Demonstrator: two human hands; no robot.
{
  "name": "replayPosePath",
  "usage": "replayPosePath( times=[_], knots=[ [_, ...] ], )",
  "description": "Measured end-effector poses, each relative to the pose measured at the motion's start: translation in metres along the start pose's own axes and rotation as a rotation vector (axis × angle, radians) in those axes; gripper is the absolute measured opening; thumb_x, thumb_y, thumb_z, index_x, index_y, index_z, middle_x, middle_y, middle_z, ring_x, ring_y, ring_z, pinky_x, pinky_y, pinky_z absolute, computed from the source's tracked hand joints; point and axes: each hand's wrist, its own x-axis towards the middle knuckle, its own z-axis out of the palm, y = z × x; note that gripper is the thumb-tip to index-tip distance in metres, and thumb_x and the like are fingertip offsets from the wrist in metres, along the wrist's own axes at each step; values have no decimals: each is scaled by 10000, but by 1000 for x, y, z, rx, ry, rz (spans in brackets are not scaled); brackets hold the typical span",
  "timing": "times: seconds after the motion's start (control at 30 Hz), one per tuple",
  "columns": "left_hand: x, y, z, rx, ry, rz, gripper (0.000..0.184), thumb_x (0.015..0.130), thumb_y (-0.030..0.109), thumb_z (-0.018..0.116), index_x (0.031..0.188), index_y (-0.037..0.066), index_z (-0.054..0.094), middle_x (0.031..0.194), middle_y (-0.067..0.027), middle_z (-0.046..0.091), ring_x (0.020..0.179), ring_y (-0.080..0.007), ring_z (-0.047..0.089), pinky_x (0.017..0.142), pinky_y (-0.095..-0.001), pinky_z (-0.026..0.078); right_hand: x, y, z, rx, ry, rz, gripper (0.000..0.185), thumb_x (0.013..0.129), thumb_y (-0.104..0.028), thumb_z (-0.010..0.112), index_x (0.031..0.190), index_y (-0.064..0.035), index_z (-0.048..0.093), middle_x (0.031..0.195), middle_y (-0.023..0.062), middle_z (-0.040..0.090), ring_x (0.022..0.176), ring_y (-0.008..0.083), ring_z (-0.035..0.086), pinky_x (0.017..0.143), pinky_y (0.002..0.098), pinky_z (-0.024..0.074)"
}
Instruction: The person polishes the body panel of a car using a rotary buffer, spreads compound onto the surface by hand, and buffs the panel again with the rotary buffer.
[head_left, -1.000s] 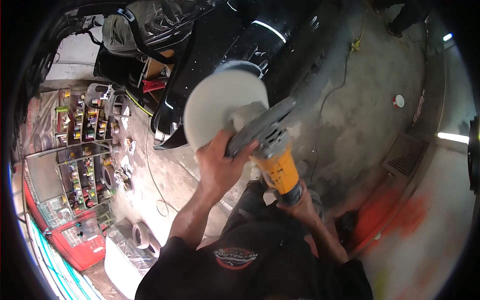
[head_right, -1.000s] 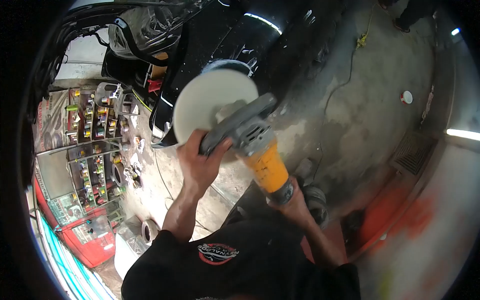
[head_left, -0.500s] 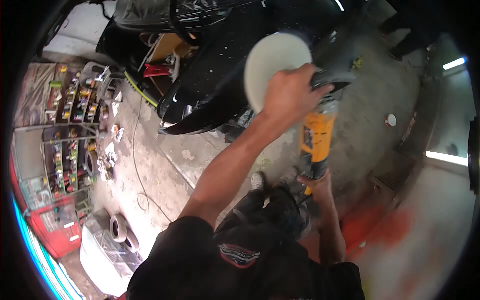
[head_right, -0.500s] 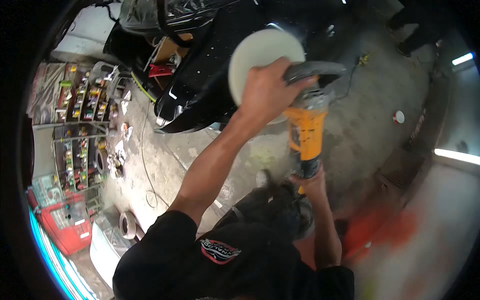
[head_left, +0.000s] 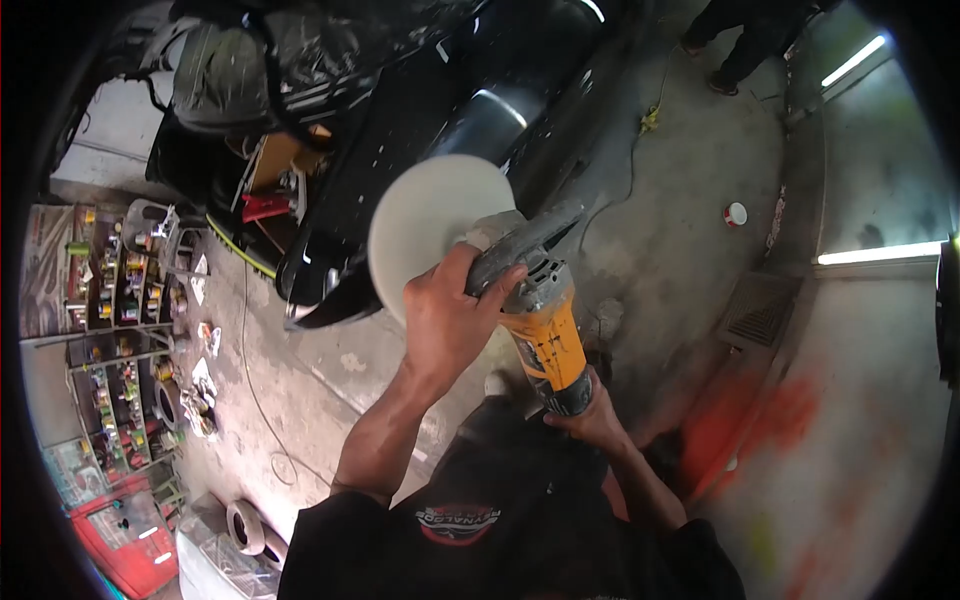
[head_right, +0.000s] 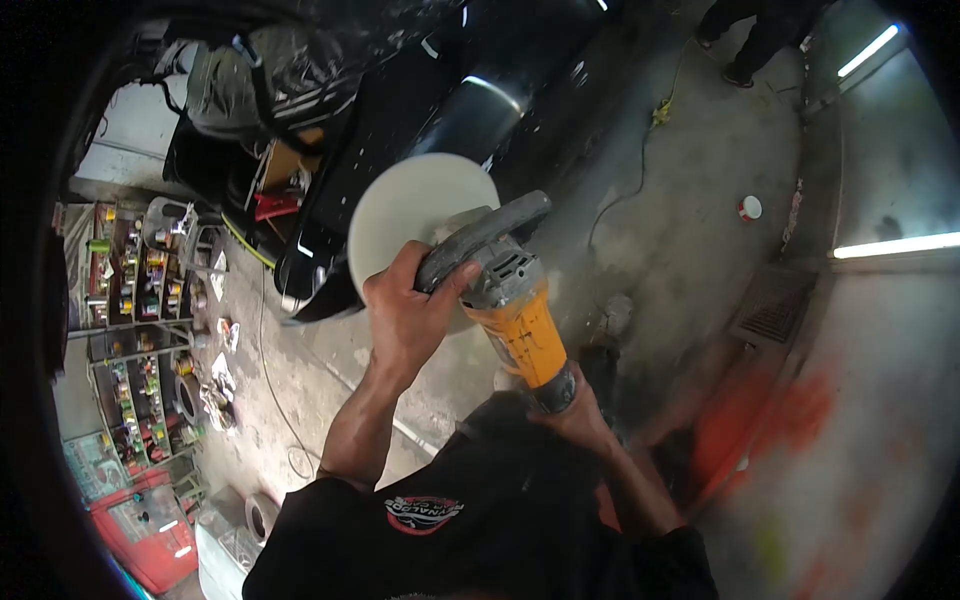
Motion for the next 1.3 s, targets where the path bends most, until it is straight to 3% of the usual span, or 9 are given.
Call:
replayPosePath(
  times=[0.1, 0.4, 0.53, 0.67, 0.83, 0.9, 1.07, 1.2, 1.3],
  knots=[
    [43, 14, 30, 15, -14, 33, 277, 820, 198, 815, 887, 1, 633, 713, -139, 681, 609, -231, 694, 544, -321, 518, 31, -11, -34, 55, 6, 17, 855, 619, -112, 913, 1311, -7, 422, 1194, 105, 602, 1131, 188, 571, 985, 345, 458],
    [200, 69, 133, 94, 45, -22, 255, 800, 138, 832, 827, -28, 640, 648, -90, 657, 577, -84, 597, 549, -261, 485, 151, -73, -170, -2, 69, -36, 789, 602, -77, 909, 1256, -11, 472, 1148, 87, 615, 1105, 183, 571, 967, 348, 456],
    [264, 83, 175, 73, 102, -12, 235, 802, 123, 824, 833, -30, 649, 662, -97, 667, 595, -78, 601, 556, -258, 487, 193, -104, -225, -14, 61, -36, 784, 619, -57, 897, 1267, 4, 459, 1126, 112, 627, 1060, 194, 605, 913, 356, 493],
    [315, 94, 214, 57, 87, 12, 225, 804, 123, 817, 846, -33, 661, 696, -109, 693, 603, -109, 643, 567, -266, 500, 227, -118, -266, 111, 83, 30, 765, 623, -40, 879, 1258, 23, 457, 1098, 115, 627, 987, 193, 615, 829, 345, 526],
    [377, 101, 249, 106, 65, 61, 279, 798, 186, 810, 873, -43, 670, 741, -170, 697, 615, -270, 687, 594, -309, 523, 261, -156, -305, 130, 143, 29, 677, 647, 53, 826, 1232, -9, 489, 1009, 57, 607, 893, 159, 611, 744, 318, 536],
    [399, 103, 263, 133, 61, 85, 301, 804, 222, 806, 872, -39, 673, 728, -173, 692, 617, -274, 688, 599, -319, 527, 274, -170, -319, 157, 152, 65, 699, 645, 22, 837, 1243, 6, 477, 1030, 82, 618, 927, 169, 612, 755, 326, 543],
    [454, 97, 296, 126, 51, 196, 348, 800, 299, 798, 857, -22, 678, 670, -176, 669, 610, -310, 675, 612, -349, 539, 315, -165, -347, 255, 128, 20, 635, 648, 72, 806, 1193, -2, 488, 883, 62, 632, 730, 151, 616, 620, 306, 523],
    [487, 105, 311, 178, 23, 146, 357, 810, 388, 764, 951, 65, 704, 821, -166, 711, 816, -350, 699, 741, -437, 564, 341, -179, -355, 379, 137, -79, 423, 678, 130, 741, 1021, -21, 545, 719, 79, 624, 562, 177, 589, 516, 318, 475],
    [489, 107, 316, 126, 52, 111, 406, 793, 416, 771, 857, 25, 684, 787, -174, 695, 773, -356, 682, 737, -441, 540, 348, -179, -360, 361, 93, -86, 416, 690, 136, 727, 1033, -14, 543, 728, 83, 632, 581, 178, 602, 520, 322, 479]
  ],
)
